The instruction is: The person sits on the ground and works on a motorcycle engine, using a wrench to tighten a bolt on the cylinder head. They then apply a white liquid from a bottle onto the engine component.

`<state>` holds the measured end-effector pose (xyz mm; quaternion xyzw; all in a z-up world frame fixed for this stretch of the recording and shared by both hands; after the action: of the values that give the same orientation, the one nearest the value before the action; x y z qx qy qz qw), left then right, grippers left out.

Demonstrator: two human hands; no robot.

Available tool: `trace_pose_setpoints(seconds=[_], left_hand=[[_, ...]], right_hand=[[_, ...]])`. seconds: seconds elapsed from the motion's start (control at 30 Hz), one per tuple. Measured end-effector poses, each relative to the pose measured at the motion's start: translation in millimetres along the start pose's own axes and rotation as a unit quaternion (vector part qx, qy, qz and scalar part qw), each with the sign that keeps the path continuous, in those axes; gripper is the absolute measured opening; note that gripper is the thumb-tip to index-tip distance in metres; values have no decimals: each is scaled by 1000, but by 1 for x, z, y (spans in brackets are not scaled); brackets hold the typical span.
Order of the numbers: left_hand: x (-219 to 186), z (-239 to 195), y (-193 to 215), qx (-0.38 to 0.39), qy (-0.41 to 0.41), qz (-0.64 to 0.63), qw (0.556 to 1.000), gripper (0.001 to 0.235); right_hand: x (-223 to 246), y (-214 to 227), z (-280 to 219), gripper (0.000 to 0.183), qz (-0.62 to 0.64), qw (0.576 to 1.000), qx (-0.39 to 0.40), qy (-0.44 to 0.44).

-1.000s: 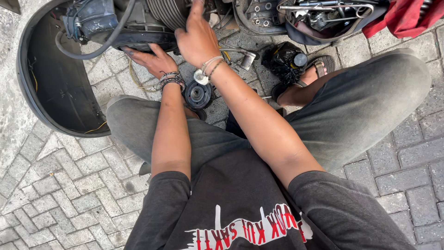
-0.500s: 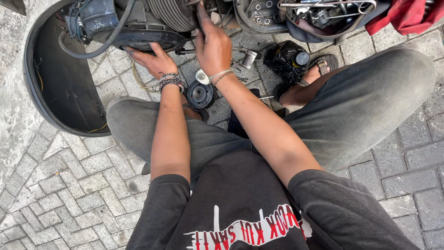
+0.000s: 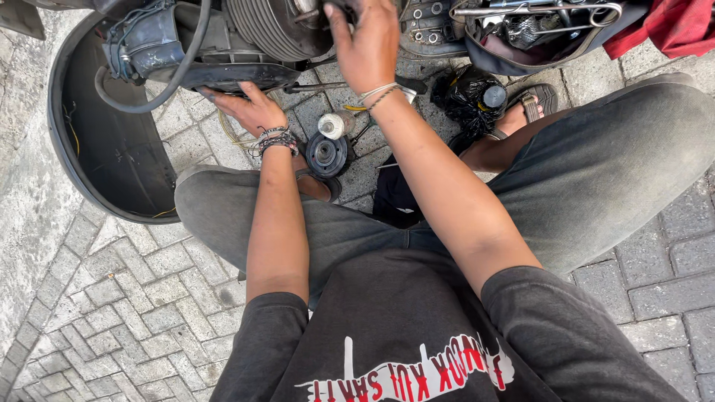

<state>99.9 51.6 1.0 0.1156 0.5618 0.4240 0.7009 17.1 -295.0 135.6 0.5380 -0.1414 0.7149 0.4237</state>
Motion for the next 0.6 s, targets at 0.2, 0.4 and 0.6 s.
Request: trace_pose_setpoints(seconds=[0.2, 0.4, 0.6], left_hand=[[9, 0, -1, -6, 20, 29, 999, 77], [0, 0, 0, 1, 11, 4, 1000, 74], [-7, -3, 4, -1, 7, -17, 1000, 75]], right_hand=[[12, -20, -7, 29, 66, 993, 90, 32], [-2, -21, -4, 18, 77, 993, 74, 48], [-48, -34, -4, 23, 102, 991, 78, -41]])
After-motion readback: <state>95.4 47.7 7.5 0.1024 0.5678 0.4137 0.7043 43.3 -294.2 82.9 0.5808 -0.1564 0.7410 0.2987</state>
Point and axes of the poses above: each hand's wrist, its own z-axis towards the middle knuckle, its own y-axis out of the back of the hand, x = y × z, the point moved 10 cm from there along z, towards the middle knuckle, and after that the axes turned 3 degrees about z, right-handed, at the moved point
